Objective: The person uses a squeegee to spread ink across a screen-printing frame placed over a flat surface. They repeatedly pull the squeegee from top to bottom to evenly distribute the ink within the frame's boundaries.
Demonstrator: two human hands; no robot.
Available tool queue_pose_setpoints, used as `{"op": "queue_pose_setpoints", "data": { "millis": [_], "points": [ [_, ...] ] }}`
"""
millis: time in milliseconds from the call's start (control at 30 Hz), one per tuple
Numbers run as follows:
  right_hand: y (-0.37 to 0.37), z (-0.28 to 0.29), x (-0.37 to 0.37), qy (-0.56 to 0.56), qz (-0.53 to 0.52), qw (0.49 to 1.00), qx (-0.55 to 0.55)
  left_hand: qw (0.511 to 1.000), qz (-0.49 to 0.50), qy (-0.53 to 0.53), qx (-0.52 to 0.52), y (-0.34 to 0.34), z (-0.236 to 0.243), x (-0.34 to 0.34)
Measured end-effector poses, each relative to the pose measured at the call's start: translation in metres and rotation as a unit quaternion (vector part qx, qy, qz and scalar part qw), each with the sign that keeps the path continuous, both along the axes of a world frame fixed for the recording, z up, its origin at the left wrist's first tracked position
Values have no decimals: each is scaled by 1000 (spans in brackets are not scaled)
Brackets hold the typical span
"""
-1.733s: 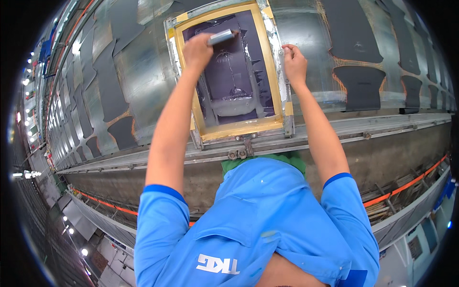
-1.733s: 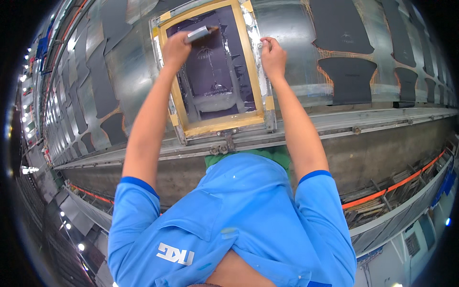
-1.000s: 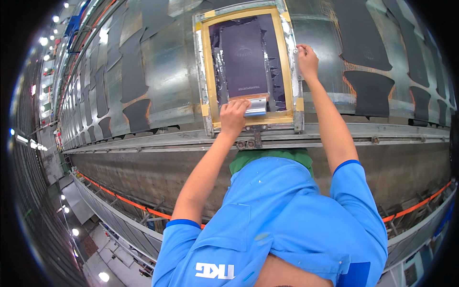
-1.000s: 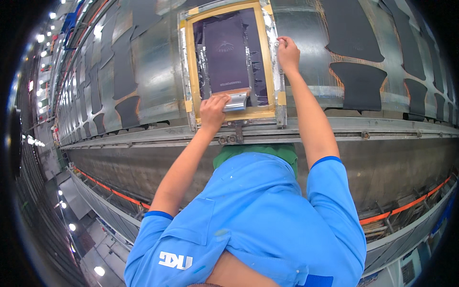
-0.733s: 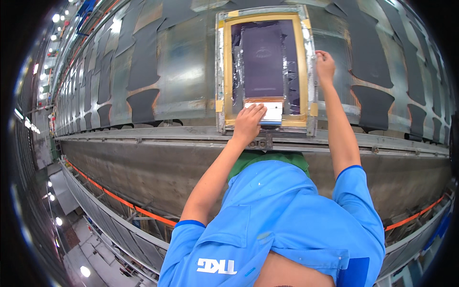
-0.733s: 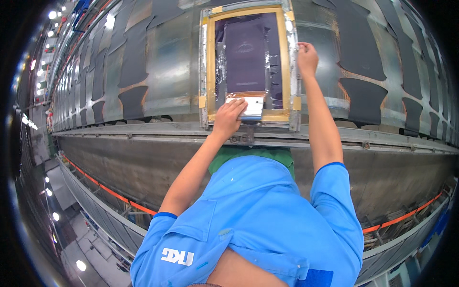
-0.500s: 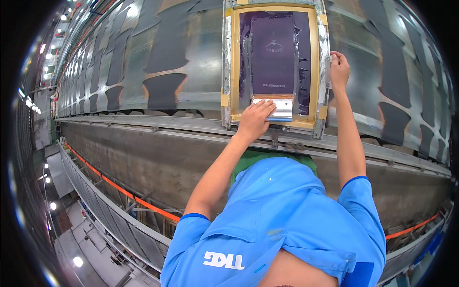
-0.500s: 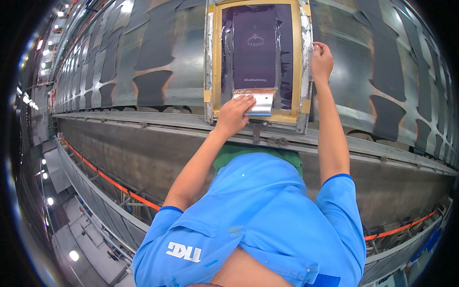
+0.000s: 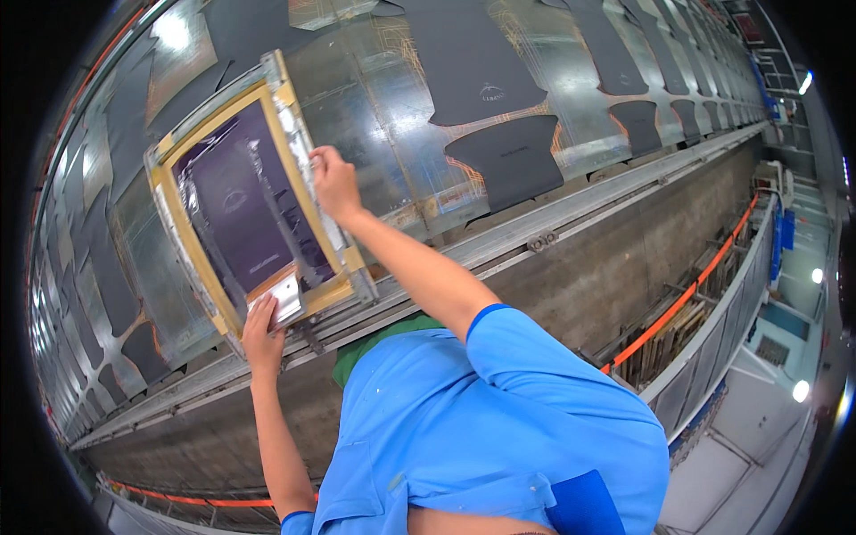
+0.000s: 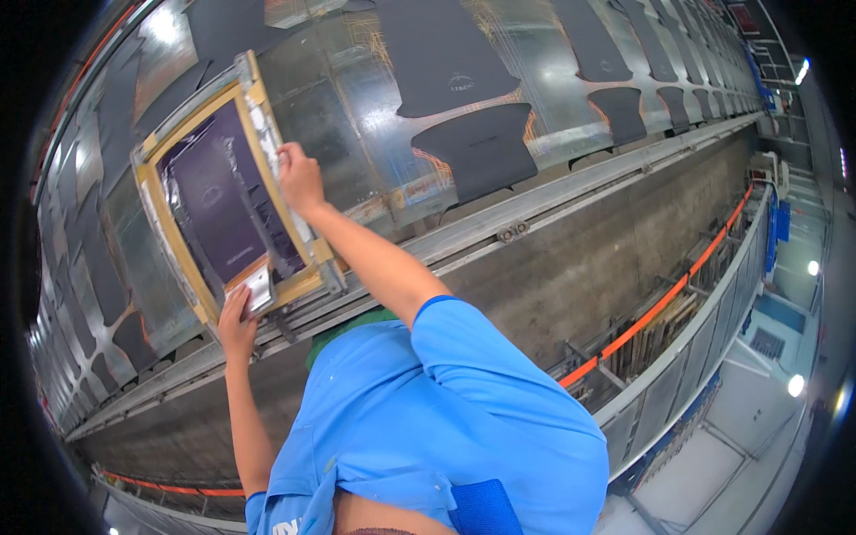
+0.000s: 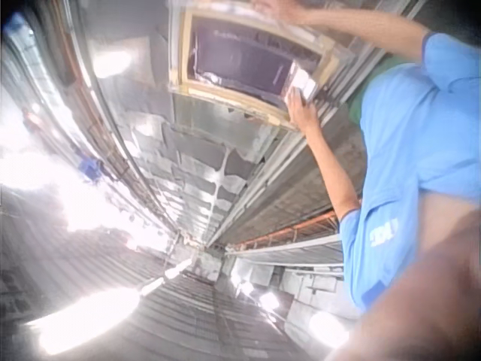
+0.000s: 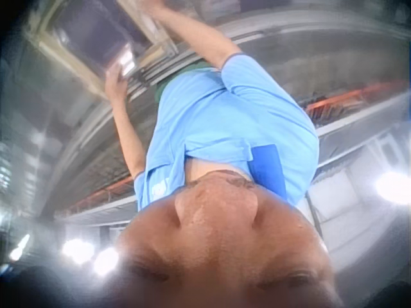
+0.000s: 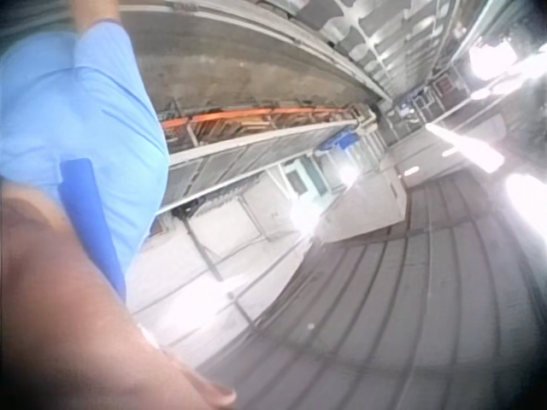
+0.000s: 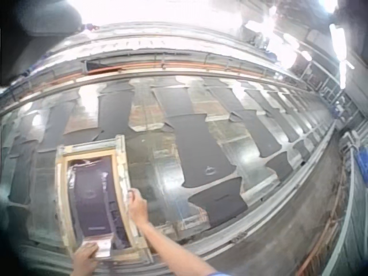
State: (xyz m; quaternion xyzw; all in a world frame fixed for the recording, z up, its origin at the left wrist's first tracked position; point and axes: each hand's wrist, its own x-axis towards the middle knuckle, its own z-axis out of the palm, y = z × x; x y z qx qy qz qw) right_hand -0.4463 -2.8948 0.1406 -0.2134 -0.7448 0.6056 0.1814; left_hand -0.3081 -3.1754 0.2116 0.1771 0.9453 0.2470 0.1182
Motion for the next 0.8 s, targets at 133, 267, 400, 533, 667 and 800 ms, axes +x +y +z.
{"op": "queue_pose_setpoints", "data": {
  "millis": [133,267,400,533,667,800],
  "points": [
    [-19,-7,-8,-40,27,999,-2,999,-11,22,-30,-29,-21,-9],
    [-27,-18,-12,-50,51,997,-9,998,2,42,-43,-46,-45,-10],
    [-30,-44,-13,-24,19,997,71,997,58,52,18,-44,-51,1],
    [-20,-80,-26,-58,19,990,126,995,11,96,23,-57,-67,16],
    [-15,-71,-24,-72,29,991,107,997,-32,51,-56,-50,-72,27],
    [-14,-60,-18,-104,26,990,92,991,-33,118,-57,-36,-76,-12]
  ]
}}
